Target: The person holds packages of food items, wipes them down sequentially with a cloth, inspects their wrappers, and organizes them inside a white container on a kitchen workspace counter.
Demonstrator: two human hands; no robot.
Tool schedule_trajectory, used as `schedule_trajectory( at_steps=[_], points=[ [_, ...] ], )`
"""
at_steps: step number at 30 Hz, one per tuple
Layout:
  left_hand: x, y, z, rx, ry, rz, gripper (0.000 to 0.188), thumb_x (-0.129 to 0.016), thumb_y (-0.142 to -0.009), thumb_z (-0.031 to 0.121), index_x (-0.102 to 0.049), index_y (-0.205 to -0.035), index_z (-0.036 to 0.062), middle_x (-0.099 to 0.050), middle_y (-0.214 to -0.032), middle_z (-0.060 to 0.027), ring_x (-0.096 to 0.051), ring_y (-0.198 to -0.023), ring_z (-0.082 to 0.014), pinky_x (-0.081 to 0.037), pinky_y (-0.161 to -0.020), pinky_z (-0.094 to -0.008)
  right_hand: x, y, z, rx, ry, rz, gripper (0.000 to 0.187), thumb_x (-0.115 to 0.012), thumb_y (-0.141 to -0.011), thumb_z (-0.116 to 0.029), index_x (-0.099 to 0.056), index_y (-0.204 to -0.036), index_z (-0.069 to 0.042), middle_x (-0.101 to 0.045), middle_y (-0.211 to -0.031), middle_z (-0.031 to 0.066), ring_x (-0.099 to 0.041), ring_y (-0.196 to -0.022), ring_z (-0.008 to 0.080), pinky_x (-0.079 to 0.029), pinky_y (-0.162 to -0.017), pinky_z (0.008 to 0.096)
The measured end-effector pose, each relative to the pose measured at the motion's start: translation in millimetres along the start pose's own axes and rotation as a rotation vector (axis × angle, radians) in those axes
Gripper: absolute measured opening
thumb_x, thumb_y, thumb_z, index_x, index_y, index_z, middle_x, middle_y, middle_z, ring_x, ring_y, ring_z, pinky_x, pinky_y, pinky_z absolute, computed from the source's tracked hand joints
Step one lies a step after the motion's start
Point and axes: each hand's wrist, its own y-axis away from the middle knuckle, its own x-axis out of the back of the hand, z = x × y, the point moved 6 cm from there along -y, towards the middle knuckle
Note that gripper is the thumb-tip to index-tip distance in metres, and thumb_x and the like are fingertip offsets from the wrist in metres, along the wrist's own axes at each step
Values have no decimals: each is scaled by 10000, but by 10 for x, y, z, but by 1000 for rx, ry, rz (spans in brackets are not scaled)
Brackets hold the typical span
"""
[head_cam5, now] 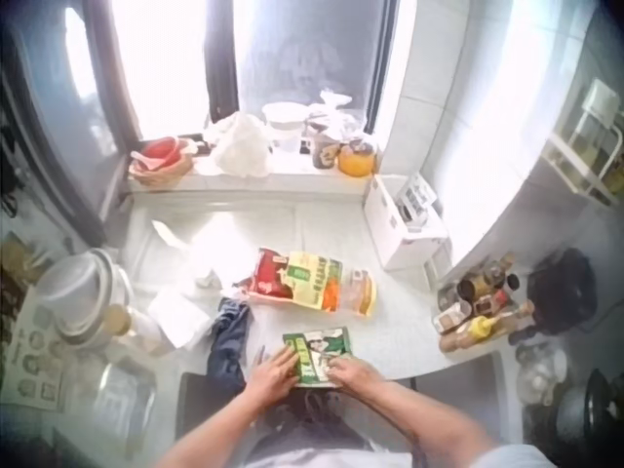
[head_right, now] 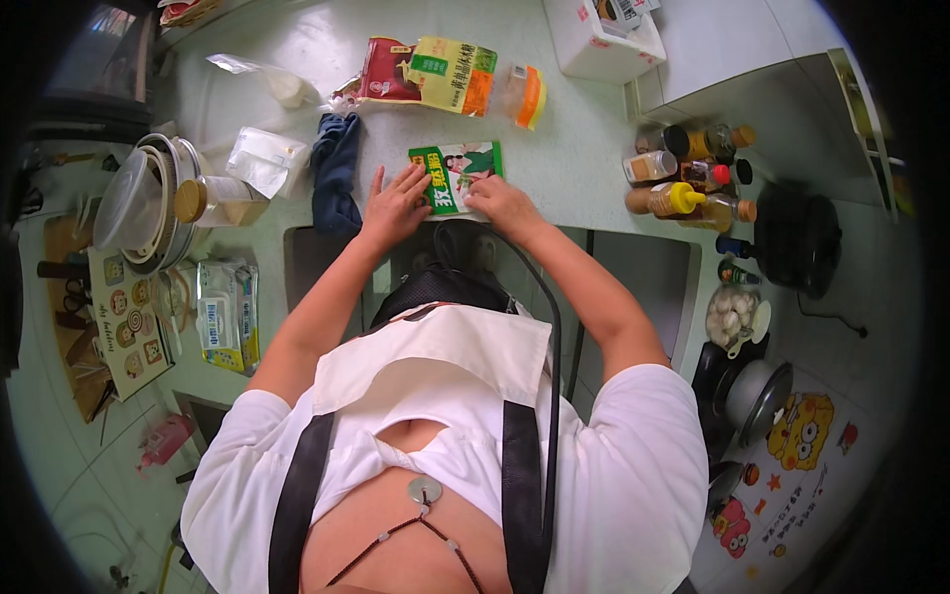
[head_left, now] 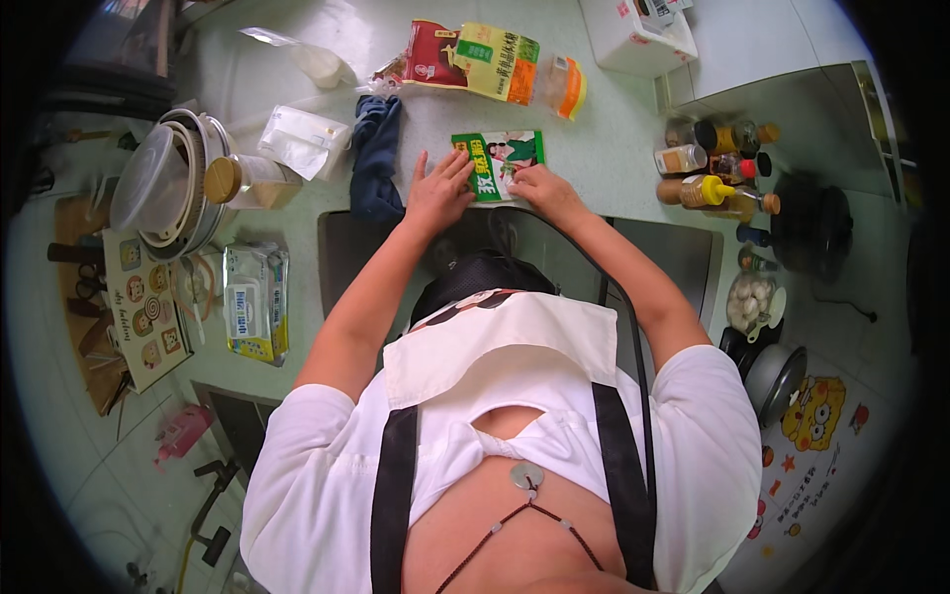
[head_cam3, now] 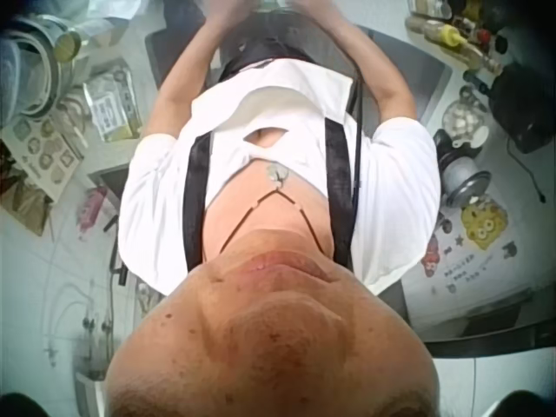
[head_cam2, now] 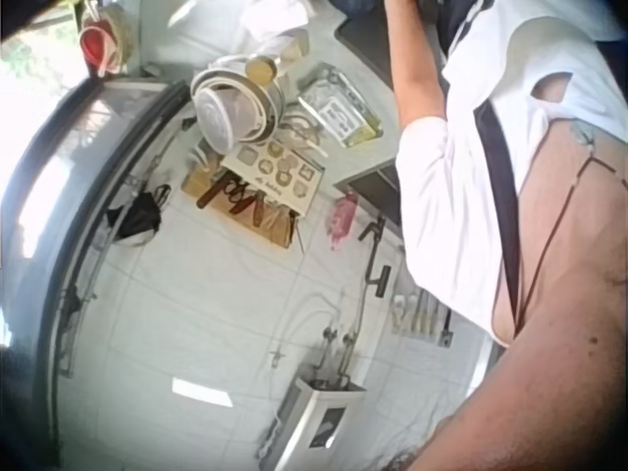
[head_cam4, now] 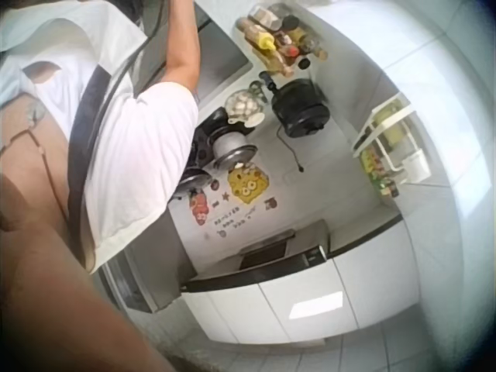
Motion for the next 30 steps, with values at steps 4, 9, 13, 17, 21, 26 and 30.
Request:
schedule_trajectory(
  at_steps=[4,9,13,17,21,26,30],
  points=[
    [-24,-7,32,14,7,65,550,-687,-734,279,-529,-1234,115,-474,-1337,-46,-393,-1277,-170,-163,-1085,-500,90,-190,120,-133,-69,125,168,-601,-721,-62,-628,-880,-108,-594,-948,64,-569,-928,265,-488,-773,352],
    [-19,2,45,27,-12,54,558,-694,-727,300,-531,-1229,119,-476,-1336,-36,-400,-1271,-162,-170,-1083,-499,-268,-426,49,-248,-55,260,157,-602,-713,-47,-620,-866,-74,-583,-940,89,-552,-908,287,-478,-771,364],
    [-10,5,9,26,-16,29,564,-703,-716,307,-535,-1227,135,-479,-1334,-19,-403,-1267,-150,-176,-1080,-503,-185,-189,-50,-96,-22,127,133,-588,-729,-62,-618,-857,-82,-583,-930,71,-553,-878,267,-482,-749,360],
    [-16,1,-2,30,-2,40,571,-706,-711,303,-532,-1231,144,-475,-1338,-13,-400,-1269,-146,-172,-1081,-505,-8,71,6,-71,-42,40,160,-585,-735,-64,-624,-886,-97,-591,-942,58,-564,-917,242,-485,-766,340],
    [-25,-9,16,30,-8,39,579,-705,-713,300,-526,-1238,133,-468,-1345,-20,-393,-1275,-151,-170,-1081,-507,77,132,127,-124,-61,20,217,-590,-723,-39,-627,-928,-99,-592,-953,67,-564,-930,250,-481,-783,344],
    [-44,10,39,18,-12,37,582,-701,-719,300,-521,-1244,124,-460,-1353,-27,-382,-1285,-159,-168,-1078,-512,-152,-184,-118,-140,-69,223,282,-576,-706,12,-632,-962,-91,-585,-992,100,-554,-945,290,-465,-820,366],
    [-66,37,22,25,-30,23,577,-689,-732,305,-515,-1252,123,-454,-1358,-26,-371,-1293,-162,-157,-1080,-514,23,243,-61,-172,-67,222,345,-538,-690,62,-632,-983,-95,-578,-991,103,-546,-951,302,-460,-827,373]
  ],
)
